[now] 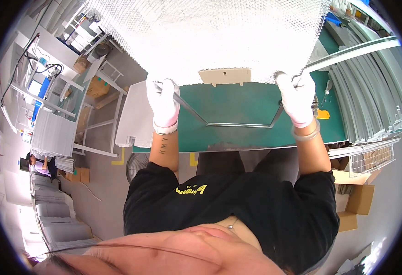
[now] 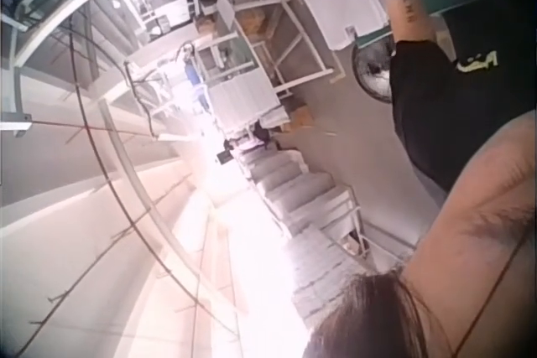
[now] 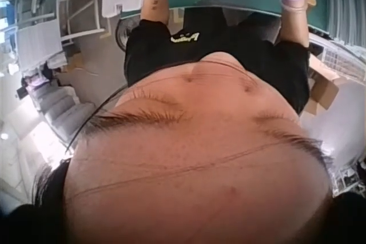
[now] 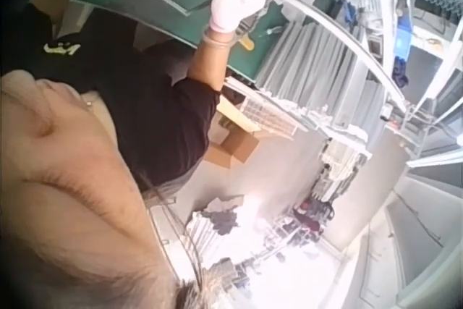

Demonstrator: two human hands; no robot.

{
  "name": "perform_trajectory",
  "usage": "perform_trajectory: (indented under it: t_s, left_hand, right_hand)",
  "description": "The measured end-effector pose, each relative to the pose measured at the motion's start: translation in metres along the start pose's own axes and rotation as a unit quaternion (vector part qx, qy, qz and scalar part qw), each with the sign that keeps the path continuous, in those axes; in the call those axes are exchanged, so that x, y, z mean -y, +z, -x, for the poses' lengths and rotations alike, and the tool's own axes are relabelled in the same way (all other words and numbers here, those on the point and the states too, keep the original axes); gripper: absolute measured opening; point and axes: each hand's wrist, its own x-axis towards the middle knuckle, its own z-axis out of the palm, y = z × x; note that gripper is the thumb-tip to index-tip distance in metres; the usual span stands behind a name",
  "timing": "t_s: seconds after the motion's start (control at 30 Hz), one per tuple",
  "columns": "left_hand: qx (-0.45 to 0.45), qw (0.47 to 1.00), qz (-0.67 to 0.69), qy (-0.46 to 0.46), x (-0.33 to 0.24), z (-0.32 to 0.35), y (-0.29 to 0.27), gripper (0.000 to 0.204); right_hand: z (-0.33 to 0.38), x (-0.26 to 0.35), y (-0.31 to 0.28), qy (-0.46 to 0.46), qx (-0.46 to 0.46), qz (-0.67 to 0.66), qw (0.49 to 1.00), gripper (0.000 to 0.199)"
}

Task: Assemble metal mesh grease filters for range hoods by attaching a latch and metal frame using a hammer and power tool.

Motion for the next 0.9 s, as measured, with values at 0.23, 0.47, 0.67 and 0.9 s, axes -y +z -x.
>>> perform_trajectory:
  t_s: [0.23,0.47,0.67,0.9]
  left_hand:
    - [-0.001,0.999,0.031,-0.042,-0.009,0.002,0.007,0.022]
    - [0.004,0.995,-0.087,-0.052,0.022,0.016,0.004,0.014]
    - [0.023,0.981,-0.035,-0.190,0.075,0.076,-0.003,0.041]
    - [0.013,0.995,0.012,-0.099,0.012,-0.016,-0.002,0.013]
  right_hand:
    - [0.002,0.001,0.001,-0.002,-0.018,0.026,0.999,0.007]
    - [0.012,-0.023,0.000,0.066,0.046,0.022,0.997,0.023]
    - [0.056,-0.072,-0.021,0.167,0.121,-0.015,0.978,0.034]
    - [-0.020,-0.007,-0.010,0.091,0.002,0.056,0.994,0.020]
